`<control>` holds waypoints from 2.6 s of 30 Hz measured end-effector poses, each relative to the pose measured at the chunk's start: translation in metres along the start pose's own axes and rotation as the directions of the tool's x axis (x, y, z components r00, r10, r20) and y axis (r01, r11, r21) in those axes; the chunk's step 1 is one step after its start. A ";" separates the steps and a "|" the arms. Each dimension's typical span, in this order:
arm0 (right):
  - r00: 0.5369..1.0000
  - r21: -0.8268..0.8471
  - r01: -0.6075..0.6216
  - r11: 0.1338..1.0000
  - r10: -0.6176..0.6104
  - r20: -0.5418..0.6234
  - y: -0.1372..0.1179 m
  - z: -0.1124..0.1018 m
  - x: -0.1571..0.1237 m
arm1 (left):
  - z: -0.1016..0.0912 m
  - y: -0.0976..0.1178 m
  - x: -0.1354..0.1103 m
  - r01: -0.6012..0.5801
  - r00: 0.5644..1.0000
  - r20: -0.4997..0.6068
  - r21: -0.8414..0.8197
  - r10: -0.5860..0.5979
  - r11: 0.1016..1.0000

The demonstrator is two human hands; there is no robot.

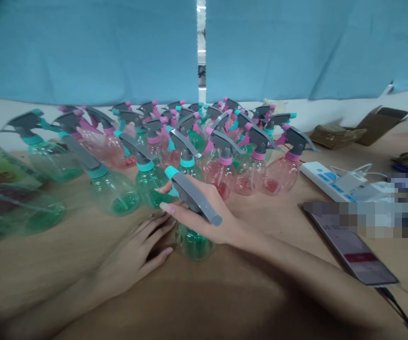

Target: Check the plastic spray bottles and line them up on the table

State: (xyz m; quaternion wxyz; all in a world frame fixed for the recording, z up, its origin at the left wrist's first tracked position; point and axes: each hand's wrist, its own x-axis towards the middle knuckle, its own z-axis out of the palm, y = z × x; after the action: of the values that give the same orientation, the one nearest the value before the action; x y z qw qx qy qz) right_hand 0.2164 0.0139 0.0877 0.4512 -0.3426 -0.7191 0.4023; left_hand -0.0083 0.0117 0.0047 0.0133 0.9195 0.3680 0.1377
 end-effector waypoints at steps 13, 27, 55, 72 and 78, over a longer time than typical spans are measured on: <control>0.999 0.087 0.009 0.996 -0.006 -0.034 0.005 0.003 0.000 | 0.000 0.000 -0.001 0.009 1.000 -0.012 -0.018 -0.009 1.000; 0.999 0.116 0.002 0.993 0.003 -0.043 0.001 0.004 0.000 | -0.002 0.001 0.001 0.009 1.000 0.002 0.000 -0.009 1.000; 0.998 0.055 0.013 0.998 -0.009 -0.063 -0.004 0.004 -0.002 | 0.001 -0.001 -0.001 0.003 1.000 -0.006 0.002 -0.003 1.000; 0.989 -0.018 0.137 0.990 -0.138 -0.045 0.007 0.002 0.001 | 0.001 0.000 -0.001 0.000 1.000 -0.017 -0.004 0.000 1.000; 0.991 -0.115 0.124 0.986 -0.128 -0.025 0.002 0.000 0.002 | 0.000 0.000 0.000 -0.010 1.000 -0.029 -0.004 0.010 1.000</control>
State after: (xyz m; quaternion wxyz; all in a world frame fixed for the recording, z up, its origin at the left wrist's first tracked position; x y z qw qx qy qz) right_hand 0.2162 0.0164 0.0867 0.4671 -0.3279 -0.7537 0.3259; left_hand -0.0082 0.0114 0.0043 0.0092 0.9192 0.3633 0.1516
